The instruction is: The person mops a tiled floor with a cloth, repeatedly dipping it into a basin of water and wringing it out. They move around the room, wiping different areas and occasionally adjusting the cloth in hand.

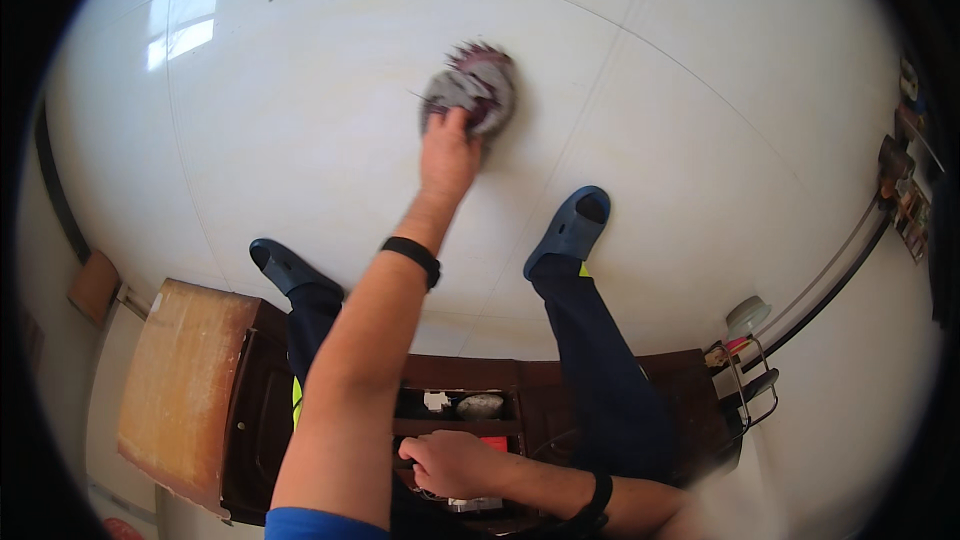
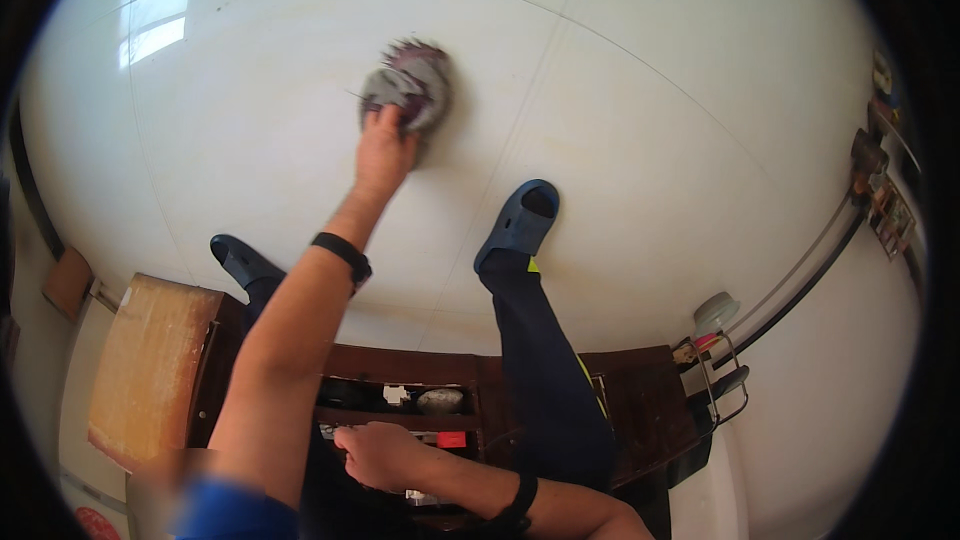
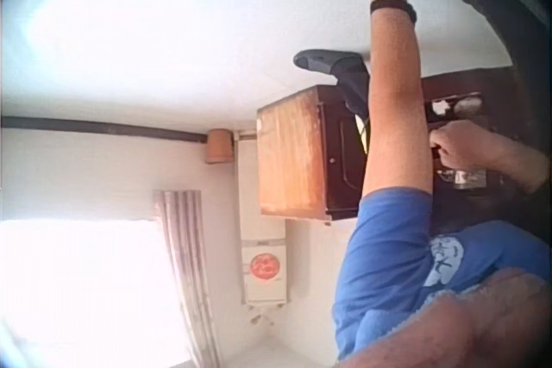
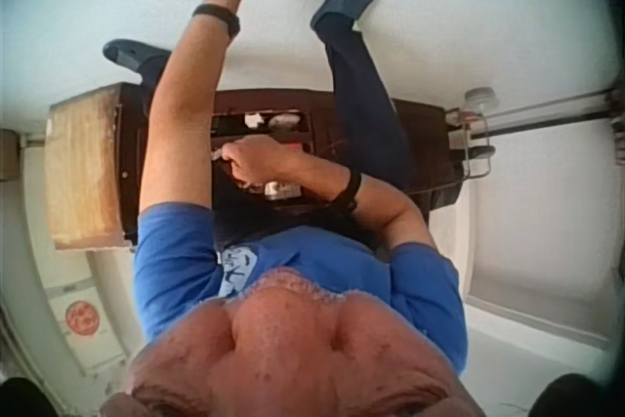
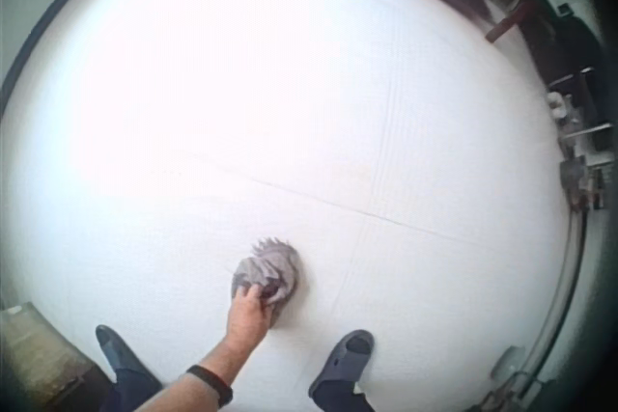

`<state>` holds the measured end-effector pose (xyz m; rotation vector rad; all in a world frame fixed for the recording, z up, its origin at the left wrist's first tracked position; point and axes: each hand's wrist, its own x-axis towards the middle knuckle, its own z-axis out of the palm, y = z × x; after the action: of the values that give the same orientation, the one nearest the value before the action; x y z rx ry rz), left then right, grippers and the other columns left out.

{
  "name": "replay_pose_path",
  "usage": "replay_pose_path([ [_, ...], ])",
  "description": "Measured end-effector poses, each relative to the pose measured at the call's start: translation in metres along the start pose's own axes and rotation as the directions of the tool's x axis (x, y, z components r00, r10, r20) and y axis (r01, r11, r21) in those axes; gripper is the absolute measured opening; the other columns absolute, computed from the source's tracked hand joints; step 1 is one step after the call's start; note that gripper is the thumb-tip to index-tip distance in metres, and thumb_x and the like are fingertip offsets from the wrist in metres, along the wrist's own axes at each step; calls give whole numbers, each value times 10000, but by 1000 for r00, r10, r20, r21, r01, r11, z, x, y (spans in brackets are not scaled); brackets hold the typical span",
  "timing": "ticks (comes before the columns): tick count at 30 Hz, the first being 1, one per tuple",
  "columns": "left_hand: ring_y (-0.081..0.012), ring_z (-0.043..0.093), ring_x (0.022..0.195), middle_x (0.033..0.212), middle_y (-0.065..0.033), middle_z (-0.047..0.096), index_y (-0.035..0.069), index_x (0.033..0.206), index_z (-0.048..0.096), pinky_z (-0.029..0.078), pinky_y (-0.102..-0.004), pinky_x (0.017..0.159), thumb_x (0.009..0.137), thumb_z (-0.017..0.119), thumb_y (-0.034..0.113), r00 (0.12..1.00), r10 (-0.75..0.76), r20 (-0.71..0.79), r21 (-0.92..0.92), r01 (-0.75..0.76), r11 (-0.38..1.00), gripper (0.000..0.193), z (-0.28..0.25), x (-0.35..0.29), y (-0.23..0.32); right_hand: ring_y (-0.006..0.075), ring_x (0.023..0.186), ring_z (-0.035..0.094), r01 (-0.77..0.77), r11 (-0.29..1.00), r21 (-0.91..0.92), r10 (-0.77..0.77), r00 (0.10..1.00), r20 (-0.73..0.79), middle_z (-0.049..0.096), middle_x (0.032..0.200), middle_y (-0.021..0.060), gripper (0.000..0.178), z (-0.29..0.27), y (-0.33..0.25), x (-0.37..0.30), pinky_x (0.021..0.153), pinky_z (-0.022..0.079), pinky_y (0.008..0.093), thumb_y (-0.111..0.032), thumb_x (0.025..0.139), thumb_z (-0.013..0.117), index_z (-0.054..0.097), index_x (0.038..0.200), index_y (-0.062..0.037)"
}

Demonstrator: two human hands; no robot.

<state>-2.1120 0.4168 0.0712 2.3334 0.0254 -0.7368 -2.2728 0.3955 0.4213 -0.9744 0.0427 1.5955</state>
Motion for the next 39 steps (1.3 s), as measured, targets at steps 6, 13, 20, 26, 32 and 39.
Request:
replay_pose_path([
  [6,-480,645,1086,1160,-230,643,114,1173,629,556,-553,897,859,749,72,918,63,391,20,-77,997,339,112,-33,105,441,928,719,393,920,-3,-355,829,-432,750,985,201,213,-5,21,-49,783,577,537,-199,955,605,685,1060,-33],
  [13,-294,675,1116,1204,-167,695,84,1262,601,517,-384,1013,981,656,47,824,63,563,-278,116,954,288,22,-70,147,386,835,735,239,912,-334,-356,865,-354,729,853,180,177,-10,12,-43,748,600,523,-158,877,609,677,995,-44],
  [20,-172,617,1104,1148,-65,678,78,1285,568,488,-321,1010,1029,598,8,893,2,450,-443,221,869,268,-117,-69,112,439,1011,719,131,966,-224,-198,930,-311,750,1026,219,173,-43,-25,-11,881,566,555,-167,918,599,648,1002,-24],
  [26,-105,563,1098,1208,-9,617,80,1327,525,472,-264,964,1067,595,20,980,-35,195,-502,131,855,276,-251,-44,-4,406,1077,708,47,998,-50,-58,968,-244,749,1101,209,305,-40,-58,53,920,557,521,-203,952,599,684,1205,-55],
  [32,-108,584,1055,1157,-26,648,72,1363,506,492,-274,935,1066,576,33,954,-281,-100,-496,197,846,307,-417,-8,-157,354,1044,723,-185,982,-35,174,964,-200,765,1058,169,325,-48,-56,95,925,559,447,-192,961,609,671,1240,-37],
  [39,-146,608,1021,1143,-74,664,22,1459,485,511,-296,899,1059,619,127,906,-386,-176,-372,301,878,436,-480,70,-307,344,988,724,-237,971,-2,230,943,-239,761,994,155,318,-47,-56,118,887,556,438,-184,967,604,667,1239,-30],
])
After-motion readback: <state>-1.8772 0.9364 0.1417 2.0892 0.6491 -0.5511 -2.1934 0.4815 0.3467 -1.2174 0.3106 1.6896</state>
